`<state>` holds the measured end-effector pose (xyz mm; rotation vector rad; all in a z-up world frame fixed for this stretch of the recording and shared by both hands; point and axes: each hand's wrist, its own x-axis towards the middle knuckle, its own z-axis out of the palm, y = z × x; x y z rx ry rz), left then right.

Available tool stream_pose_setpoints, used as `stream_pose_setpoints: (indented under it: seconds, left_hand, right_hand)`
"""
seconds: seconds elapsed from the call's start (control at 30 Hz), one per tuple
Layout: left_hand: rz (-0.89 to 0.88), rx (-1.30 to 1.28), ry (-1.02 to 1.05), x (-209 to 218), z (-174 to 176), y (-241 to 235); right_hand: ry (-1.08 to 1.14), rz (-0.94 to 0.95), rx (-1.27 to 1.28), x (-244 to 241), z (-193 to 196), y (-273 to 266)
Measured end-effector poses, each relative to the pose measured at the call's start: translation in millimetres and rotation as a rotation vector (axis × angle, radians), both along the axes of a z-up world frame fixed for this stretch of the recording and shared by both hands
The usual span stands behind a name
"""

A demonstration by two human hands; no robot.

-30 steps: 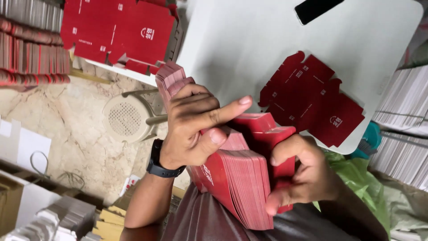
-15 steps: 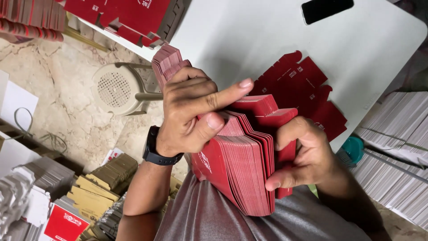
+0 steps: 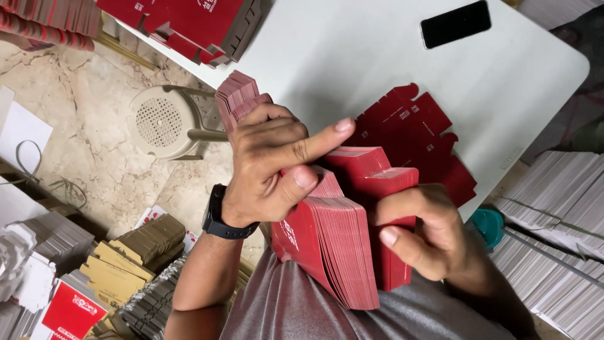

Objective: Organizing and stacking flat, unfolded red cardboard boxes on a table and in a storage area.

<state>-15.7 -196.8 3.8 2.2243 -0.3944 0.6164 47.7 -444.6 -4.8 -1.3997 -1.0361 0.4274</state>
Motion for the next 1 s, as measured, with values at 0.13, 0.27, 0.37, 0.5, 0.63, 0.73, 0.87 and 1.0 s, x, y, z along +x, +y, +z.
stream_pose_setpoints:
  seconds: [0.13,0.27,0.37,0.5,0.63,0.73,0.87,1.0]
  left_hand:
    - [-0.007,-0.001,0.003,1,-1,4]
    - [-0.05,-0.004,0.029,2,1,16]
    - [-0.061,-0.013,0.013,3,3,28]
    - [-0.097,-0.02,0.002,5,3,48]
    - [-0.112,-0.036,-0.023,8,0,68]
    - [-0.135,-0.042,-0.017,10,3,82]
    - [-0.18,-0.049,-0.018,15,6,99]
    - [-0.205,-0.065,0.002,18,4,110]
  right_hand:
    - [0.072,-0.023,0.024,-4,-4,5]
    - [0.101,0.0,0.075,-4,-10,15]
    - [0.121,0.01,0.102,-6,-11,25]
    - [0.165,-0.01,0.096,-12,-13,40]
    - [0.187,-0.024,0.095,-15,-10,61]
    - [0.166,-0.047,0.075,-17,-9,74]
    - [0.205,-0.049,0.076,-21,-9,86]
    - [0.231,-0.036,0.101,-21,-8,97]
